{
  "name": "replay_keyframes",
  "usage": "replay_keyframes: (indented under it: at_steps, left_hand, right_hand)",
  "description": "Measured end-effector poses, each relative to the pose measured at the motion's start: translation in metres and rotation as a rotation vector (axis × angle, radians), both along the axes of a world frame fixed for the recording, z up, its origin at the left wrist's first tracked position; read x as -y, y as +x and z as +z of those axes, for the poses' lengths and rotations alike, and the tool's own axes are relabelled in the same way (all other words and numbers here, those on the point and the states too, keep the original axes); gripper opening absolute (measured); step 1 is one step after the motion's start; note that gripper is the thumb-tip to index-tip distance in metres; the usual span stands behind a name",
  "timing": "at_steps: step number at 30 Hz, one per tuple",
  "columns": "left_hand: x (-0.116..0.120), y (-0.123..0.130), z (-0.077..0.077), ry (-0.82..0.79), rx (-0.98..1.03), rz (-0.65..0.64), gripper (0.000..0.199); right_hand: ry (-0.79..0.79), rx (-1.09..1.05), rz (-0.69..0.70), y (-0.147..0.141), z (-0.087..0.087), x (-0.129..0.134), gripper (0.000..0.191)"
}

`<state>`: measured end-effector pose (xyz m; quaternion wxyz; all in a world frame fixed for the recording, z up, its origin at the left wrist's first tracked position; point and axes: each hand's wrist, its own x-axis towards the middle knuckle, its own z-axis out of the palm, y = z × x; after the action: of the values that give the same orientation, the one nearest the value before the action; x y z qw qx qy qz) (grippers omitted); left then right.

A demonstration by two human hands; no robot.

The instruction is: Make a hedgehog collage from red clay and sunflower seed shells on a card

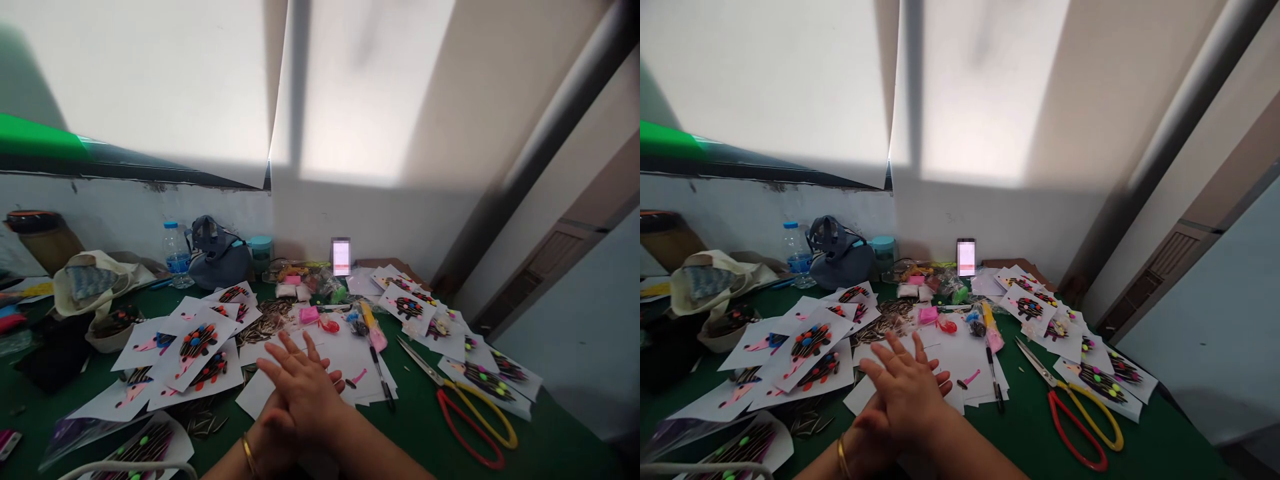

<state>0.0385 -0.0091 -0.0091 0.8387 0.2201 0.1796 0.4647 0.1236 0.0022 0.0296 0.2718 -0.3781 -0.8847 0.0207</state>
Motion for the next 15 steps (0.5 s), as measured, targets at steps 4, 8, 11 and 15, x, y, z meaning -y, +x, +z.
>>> replay_keyframes:
  at_steps: [4,8,11,15]
  left_hand:
    - [-0.006,-0.014,0.012,-0.149,-0.06,-0.093,0.045]
    - [-0.01,-0.014,0.015,-0.122,-0.064,-0.01,0.041]
    - [-0.013,-0.013,0.011,-0.087,0.047,-0.063,0.049]
    - [-0.016,-0.015,0.001,-0.076,0.035,0.099,0.066]
  right_hand:
    - [-0.169,0.024,-0.181,0.021,0.008,-0.024,0.066]
    - [-0.14,-0.061,-0.242,0.033,0.007,-0.031,0.065]
    - [-0.047,-0.099,-0.127,0.022,-0.005,-0.013,0.067]
    - [-0.057,-0.058,0.064,0.001,-0.011,0.014,0.075]
